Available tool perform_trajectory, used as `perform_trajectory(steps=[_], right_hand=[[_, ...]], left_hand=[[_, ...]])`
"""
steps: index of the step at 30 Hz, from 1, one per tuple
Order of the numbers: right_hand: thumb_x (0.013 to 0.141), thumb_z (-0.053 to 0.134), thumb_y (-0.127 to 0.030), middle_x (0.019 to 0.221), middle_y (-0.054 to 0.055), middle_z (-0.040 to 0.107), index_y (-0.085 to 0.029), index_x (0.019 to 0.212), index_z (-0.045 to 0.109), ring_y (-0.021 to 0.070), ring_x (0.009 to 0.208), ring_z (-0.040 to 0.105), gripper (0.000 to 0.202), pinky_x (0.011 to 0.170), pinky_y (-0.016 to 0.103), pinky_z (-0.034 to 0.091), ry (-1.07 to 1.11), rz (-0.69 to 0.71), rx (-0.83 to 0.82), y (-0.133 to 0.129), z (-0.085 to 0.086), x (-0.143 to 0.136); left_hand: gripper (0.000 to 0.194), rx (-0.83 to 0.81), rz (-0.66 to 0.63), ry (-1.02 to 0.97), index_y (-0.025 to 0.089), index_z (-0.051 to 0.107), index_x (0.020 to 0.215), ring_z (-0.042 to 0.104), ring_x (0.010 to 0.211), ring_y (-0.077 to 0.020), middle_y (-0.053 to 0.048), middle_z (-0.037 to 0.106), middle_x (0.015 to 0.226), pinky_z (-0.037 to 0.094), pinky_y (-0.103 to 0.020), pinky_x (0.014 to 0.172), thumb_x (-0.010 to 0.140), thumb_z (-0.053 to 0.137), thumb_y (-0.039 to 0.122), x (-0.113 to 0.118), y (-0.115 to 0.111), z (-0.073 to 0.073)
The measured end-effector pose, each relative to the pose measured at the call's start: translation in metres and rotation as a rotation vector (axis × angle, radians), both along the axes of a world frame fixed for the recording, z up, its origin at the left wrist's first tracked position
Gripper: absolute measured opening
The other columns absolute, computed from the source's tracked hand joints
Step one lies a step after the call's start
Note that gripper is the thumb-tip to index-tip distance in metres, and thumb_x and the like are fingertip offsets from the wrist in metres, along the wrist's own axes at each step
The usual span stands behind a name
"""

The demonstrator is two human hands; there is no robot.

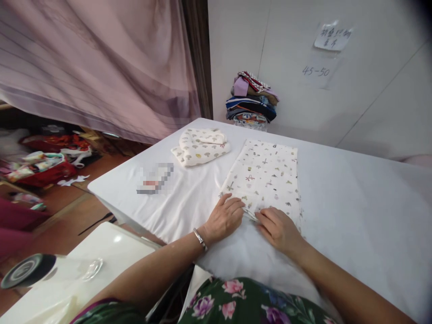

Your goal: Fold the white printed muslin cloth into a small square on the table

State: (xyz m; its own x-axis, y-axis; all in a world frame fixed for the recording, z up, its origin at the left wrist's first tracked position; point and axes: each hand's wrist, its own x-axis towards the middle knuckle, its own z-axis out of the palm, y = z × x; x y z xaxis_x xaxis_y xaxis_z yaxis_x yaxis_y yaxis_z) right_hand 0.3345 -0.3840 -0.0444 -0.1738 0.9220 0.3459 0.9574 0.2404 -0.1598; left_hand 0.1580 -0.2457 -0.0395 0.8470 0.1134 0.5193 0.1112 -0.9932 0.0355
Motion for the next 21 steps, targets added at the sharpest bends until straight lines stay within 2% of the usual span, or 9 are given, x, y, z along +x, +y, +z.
perform_trajectory(steps=[2, 5, 9, 12, 16, 19, 21], right_hand=[[0.091, 0.039, -0.026, 0.098, 0.012, 0.058, -0.015, 0.114, 0.055, 0.0212, 0.087, 0.051, 0.030, 0.072, 0.035, 0.043, -0.021, -0.024, 0.010, 0.000, -0.003, 0.000], [0.091, 0.037, -0.018, 0.100, 0.012, 0.058, -0.014, 0.118, 0.053, 0.0217, 0.086, 0.051, 0.032, 0.071, 0.035, 0.043, -0.076, -0.070, 0.048, -0.001, -0.007, 0.001], [0.090, 0.035, -0.013, 0.097, 0.011, 0.059, -0.015, 0.121, 0.051, 0.0202, 0.082, 0.051, 0.035, 0.068, 0.034, 0.043, -0.105, -0.064, 0.051, -0.003, -0.006, 0.004], [0.091, 0.035, -0.013, 0.093, 0.008, 0.060, -0.018, 0.119, 0.052, 0.0184, 0.080, 0.052, 0.034, 0.068, 0.031, 0.044, -0.083, -0.021, 0.004, -0.006, 0.003, 0.006], [0.089, 0.041, -0.016, 0.093, 0.006, 0.060, -0.021, 0.112, 0.057, 0.0168, 0.082, 0.054, 0.029, 0.071, 0.030, 0.046, 0.072, 0.012, -0.168, -0.007, 0.030, 0.008], [0.089, 0.043, -0.023, 0.108, 0.006, 0.059, -0.023, 0.116, 0.055, 0.0171, 0.096, 0.054, 0.029, 0.079, 0.030, 0.047, 0.209, 0.017, -0.233, 0.003, 0.043, 0.017], [0.091, 0.041, -0.028, 0.126, 0.008, 0.051, -0.023, 0.124, 0.050, 0.0193, 0.112, 0.049, 0.035, 0.090, 0.034, 0.045, 0.221, -0.022, -0.203, 0.017, 0.041, 0.030]], left_hand=[[0.009, -0.011, -0.009, -0.015, 0.017, 0.052, 0.084, 0.056, 0.099, -0.0161, -0.004, 0.064, 0.099, 0.033, -0.043, 0.100, 0.082, 0.046, 0.011, 0.000, 0.001, 0.000], [0.009, -0.022, -0.021, -0.039, 0.017, 0.050, 0.082, 0.059, 0.090, -0.0147, -0.004, 0.064, 0.093, 0.034, -0.042, 0.098, 0.081, 0.045, 0.010, 0.001, 0.003, 0.000], [0.011, -0.039, -0.046, -0.046, 0.018, 0.050, 0.083, 0.060, 0.078, -0.0142, -0.003, 0.063, 0.082, 0.042, -0.037, 0.086, 0.081, 0.043, 0.010, 0.002, 0.006, -0.003], [0.014, -0.035, -0.089, -0.014, 0.018, 0.050, 0.081, 0.059, 0.070, -0.0144, -0.002, 0.060, 0.074, 0.045, -0.034, 0.076, 0.082, 0.040, 0.009, 0.003, 0.007, -0.004], [0.016, -0.018, -0.110, 0.000, 0.018, 0.047, 0.076, 0.056, 0.065, -0.0140, -0.001, 0.055, 0.068, 0.045, -0.032, 0.071, 0.083, 0.037, 0.008, 0.006, 0.009, -0.003], [0.017, -0.007, -0.113, 0.029, 0.019, 0.044, 0.072, 0.053, 0.062, -0.0135, 0.000, 0.053, 0.065, 0.044, -0.031, 0.068, 0.081, 0.038, 0.005, 0.007, 0.011, -0.004], [0.018, -0.012, -0.115, 0.038, 0.019, 0.042, 0.071, 0.052, 0.060, -0.0132, 0.001, 0.052, 0.065, 0.044, -0.031, 0.067, 0.081, 0.039, 0.005, 0.008, 0.013, -0.005]])
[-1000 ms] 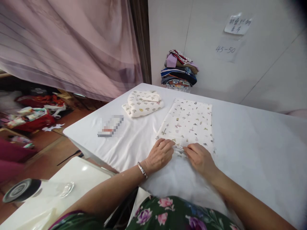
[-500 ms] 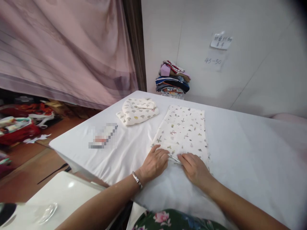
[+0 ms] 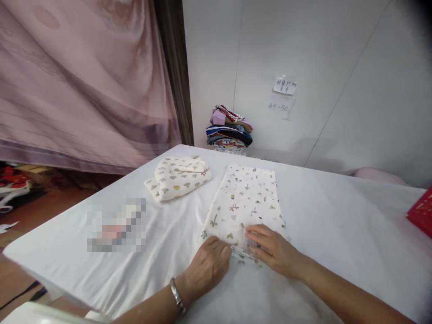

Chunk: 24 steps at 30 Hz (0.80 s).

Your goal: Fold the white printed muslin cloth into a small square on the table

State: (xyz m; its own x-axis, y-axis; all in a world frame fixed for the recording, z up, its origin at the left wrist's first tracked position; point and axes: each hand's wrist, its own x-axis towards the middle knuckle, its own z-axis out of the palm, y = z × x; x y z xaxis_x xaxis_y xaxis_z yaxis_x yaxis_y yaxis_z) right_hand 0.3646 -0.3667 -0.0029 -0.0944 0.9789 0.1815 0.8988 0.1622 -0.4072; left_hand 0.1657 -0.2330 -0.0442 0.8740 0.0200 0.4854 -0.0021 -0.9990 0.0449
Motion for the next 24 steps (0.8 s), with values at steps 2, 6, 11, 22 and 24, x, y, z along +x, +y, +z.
perform_trajectory(steps=[2, 6, 11, 22, 24], right_hand=[[0.091, 0.040, -0.036, 0.138, 0.009, 0.040, -0.023, 0.132, 0.044, 0.0229, 0.126, 0.037, 0.043, 0.100, 0.040, 0.037, -0.052, -0.061, -0.015, 0.017, -0.010, 0.018], [0.090, 0.035, -0.051, 0.146, 0.007, 0.028, -0.026, 0.138, 0.034, 0.0256, 0.135, 0.019, 0.054, 0.108, 0.050, 0.018, -0.130, -0.150, -0.186, 0.048, -0.037, 0.055], [0.089, 0.039, -0.043, 0.143, 0.008, 0.034, -0.024, 0.127, 0.049, 0.0242, 0.134, 0.024, 0.044, 0.107, 0.047, 0.020, -0.074, -0.352, -0.071, 0.075, -0.049, 0.105], [0.072, 0.062, -0.031, 0.118, 0.021, 0.055, -0.008, 0.126, 0.045, 0.0307, 0.103, 0.057, 0.061, 0.078, 0.035, 0.047, 0.425, -1.108, -0.090, 0.141, -0.040, 0.229], [0.070, 0.065, -0.031, 0.117, 0.022, 0.055, -0.008, 0.126, 0.044, 0.0295, 0.099, 0.058, 0.064, 0.072, 0.034, 0.048, 0.516, -1.143, -0.082, 0.152, -0.041, 0.237]], left_hand=[[0.018, -0.021, 0.003, -0.008, 0.019, 0.042, 0.070, 0.052, 0.060, -0.0132, 0.000, 0.052, 0.065, 0.044, -0.031, 0.066, 0.080, 0.040, 0.004, -0.001, 0.001, -0.002], [0.017, -0.077, -0.007, -0.009, 0.019, 0.046, 0.077, 0.056, 0.067, -0.0150, -0.002, 0.058, 0.072, 0.047, -0.033, 0.069, 0.078, 0.042, 0.002, -0.003, 0.000, -0.005], [0.020, -0.145, -0.030, -0.108, 0.020, 0.049, 0.082, 0.061, 0.072, -0.0175, -0.004, 0.064, 0.079, 0.051, -0.034, 0.069, 0.076, 0.040, 0.003, -0.002, -0.003, -0.003], [0.039, -0.442, 0.630, -0.032, 0.020, 0.049, 0.117, 0.066, 0.085, -0.0219, -0.009, 0.066, 0.103, 0.055, -0.032, 0.068, 0.083, 0.050, 0.039, -0.012, 0.052, -0.005], [0.041, -0.571, 0.682, 0.048, 0.019, 0.049, 0.118, 0.067, 0.077, -0.0195, -0.008, 0.067, 0.099, 0.054, -0.030, 0.064, 0.083, 0.048, 0.041, -0.008, 0.058, -0.007]])
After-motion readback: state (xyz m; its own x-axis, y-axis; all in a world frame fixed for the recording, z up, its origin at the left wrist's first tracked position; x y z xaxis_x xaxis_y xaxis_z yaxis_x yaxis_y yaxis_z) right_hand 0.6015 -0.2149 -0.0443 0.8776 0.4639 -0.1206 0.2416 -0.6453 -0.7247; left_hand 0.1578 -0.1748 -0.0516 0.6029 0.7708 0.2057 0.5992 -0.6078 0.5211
